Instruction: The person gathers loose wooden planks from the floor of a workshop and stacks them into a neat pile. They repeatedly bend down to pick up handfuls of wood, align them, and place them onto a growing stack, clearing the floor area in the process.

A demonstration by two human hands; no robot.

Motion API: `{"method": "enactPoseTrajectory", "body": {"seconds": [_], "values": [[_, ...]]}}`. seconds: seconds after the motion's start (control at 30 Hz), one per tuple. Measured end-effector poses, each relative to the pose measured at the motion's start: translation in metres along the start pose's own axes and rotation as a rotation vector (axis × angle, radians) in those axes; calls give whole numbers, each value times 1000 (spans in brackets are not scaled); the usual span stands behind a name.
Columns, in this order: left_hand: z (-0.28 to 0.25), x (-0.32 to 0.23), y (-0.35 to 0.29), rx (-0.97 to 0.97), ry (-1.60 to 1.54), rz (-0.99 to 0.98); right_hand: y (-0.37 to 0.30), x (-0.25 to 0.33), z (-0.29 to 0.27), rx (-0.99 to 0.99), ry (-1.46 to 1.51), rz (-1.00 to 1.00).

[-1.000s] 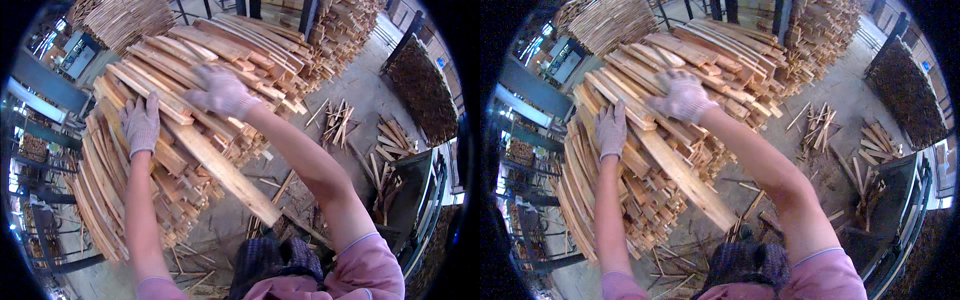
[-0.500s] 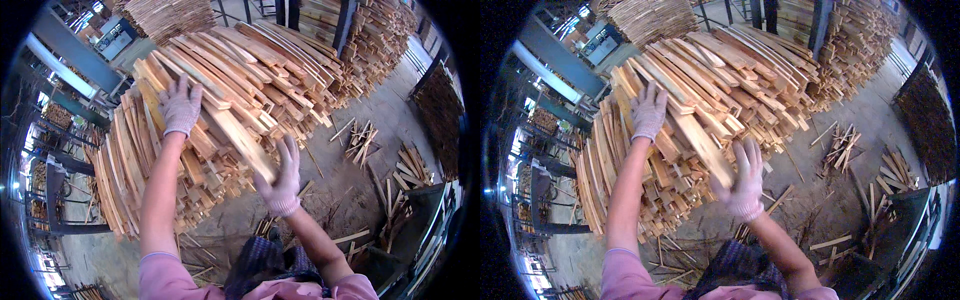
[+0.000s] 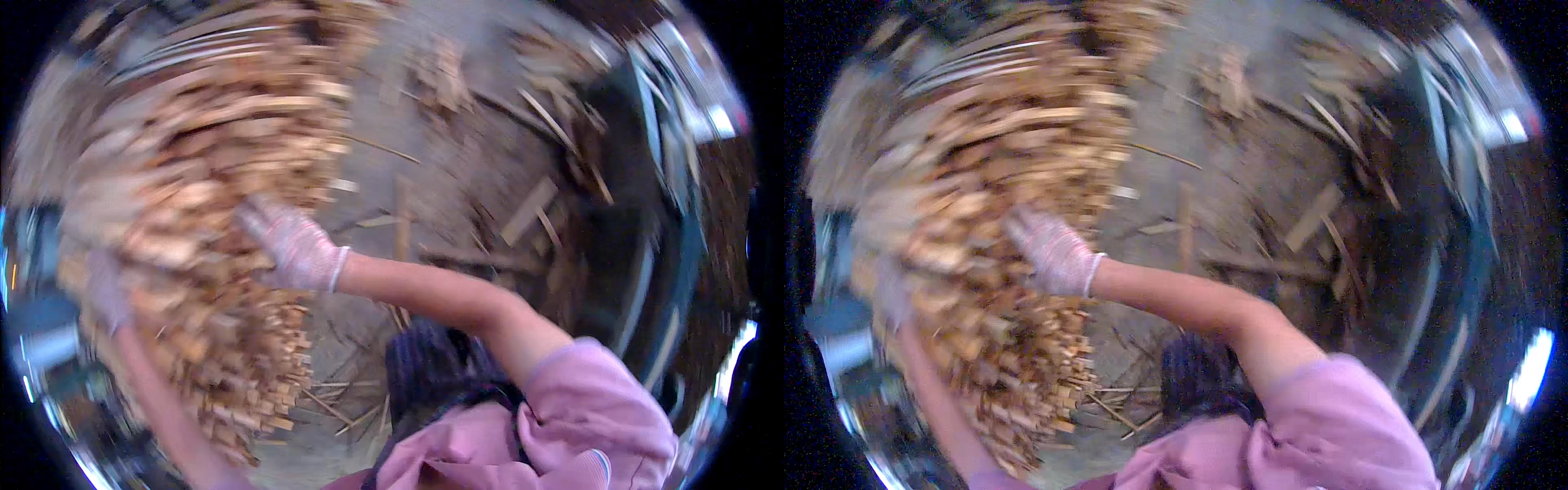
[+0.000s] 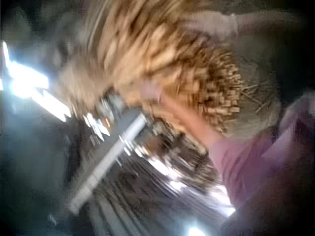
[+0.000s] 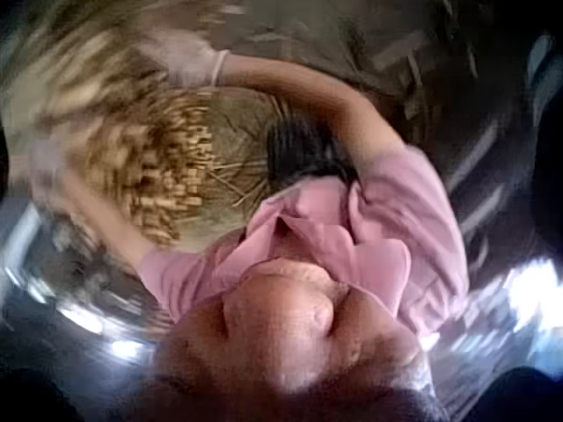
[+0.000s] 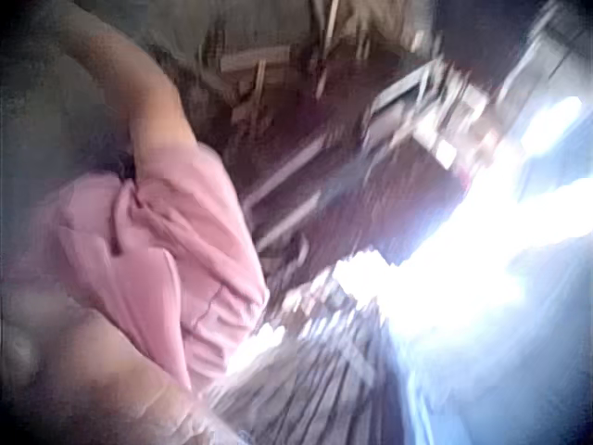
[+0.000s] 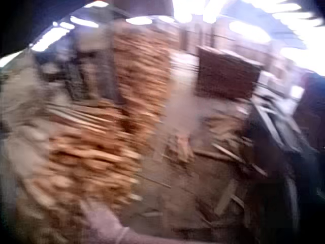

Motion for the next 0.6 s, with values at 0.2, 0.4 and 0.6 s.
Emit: {"method": "enactPoseTrajectory", "body": {"seconds": [0.2, 0.4, 0.6], "values": [[-2, -82, 29, 44, -156, -123, -352, -153, -60, 508, 143, 917], [-62, -154, -31, -205, -130, -94, -646, -204, -116, 533, 64, 1805], [-63, -354, -197, 77, -478, 36, -797, -260, -126, 361, 139, 2018]]}}
Point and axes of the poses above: each hand's wrist, its own y-axis towards the middle knuckle, its own z-axis out of the palm, x = y × z, the point moved 1 cm from there along y, towards the middle knuckle, and after that the axes turned 6 degrees about -y, right-handed, at the moved point
